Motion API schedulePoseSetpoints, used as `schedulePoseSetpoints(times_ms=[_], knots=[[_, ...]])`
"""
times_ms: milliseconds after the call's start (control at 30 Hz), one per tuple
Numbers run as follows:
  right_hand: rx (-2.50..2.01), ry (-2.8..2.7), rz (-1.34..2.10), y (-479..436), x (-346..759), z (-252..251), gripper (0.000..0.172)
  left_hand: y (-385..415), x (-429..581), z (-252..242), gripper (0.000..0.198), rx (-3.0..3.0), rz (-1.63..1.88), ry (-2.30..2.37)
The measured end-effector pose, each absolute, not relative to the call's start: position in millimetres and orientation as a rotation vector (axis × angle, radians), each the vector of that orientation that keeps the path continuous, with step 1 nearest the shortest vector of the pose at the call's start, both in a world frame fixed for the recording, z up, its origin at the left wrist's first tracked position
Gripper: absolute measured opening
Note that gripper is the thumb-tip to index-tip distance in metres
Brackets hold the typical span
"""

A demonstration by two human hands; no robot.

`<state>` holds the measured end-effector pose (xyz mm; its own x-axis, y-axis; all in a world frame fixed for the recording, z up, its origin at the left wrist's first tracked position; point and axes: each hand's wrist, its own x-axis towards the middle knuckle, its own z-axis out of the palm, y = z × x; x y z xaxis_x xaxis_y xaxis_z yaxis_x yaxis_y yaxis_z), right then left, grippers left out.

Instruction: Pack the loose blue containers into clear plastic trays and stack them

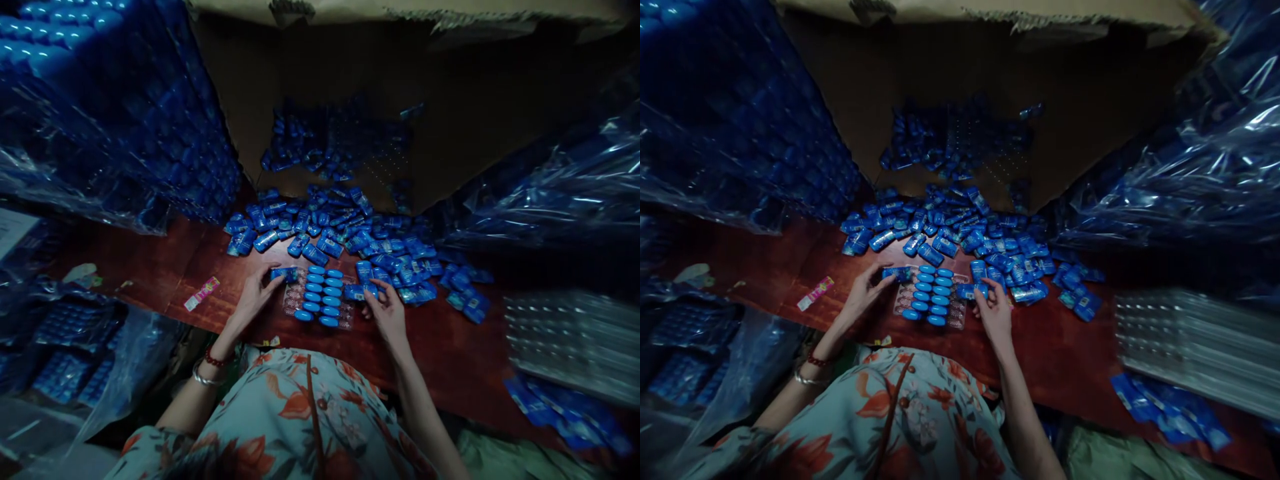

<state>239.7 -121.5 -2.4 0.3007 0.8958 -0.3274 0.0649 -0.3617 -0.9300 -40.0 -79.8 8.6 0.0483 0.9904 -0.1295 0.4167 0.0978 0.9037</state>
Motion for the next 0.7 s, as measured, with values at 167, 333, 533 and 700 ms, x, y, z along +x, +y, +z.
schedulePoseSetpoints(times_ms=[167,333,533,700], knots=[[-1.678,-0.881,1.203,-125.2,242.7,3.9,0.042,-77.7,-47.1,2.6,0.035,1.553,0.863,1.421],[-1.549,-0.865,1.378,-127.1,244.2,-0.3,0.057,-83.1,-49.8,-3.9,0.038,1.712,0.886,1.394],[-1.752,-1.124,1.045,-121.9,248.1,-3.1,0.042,-83.7,-43.9,-3.6,0.038,1.806,0.906,1.479],[-1.795,-1.291,0.839,-118.8,249.2,3.9,0.038,-79.7,-43.3,-8.7,0.029,1.913,0.900,1.471]])
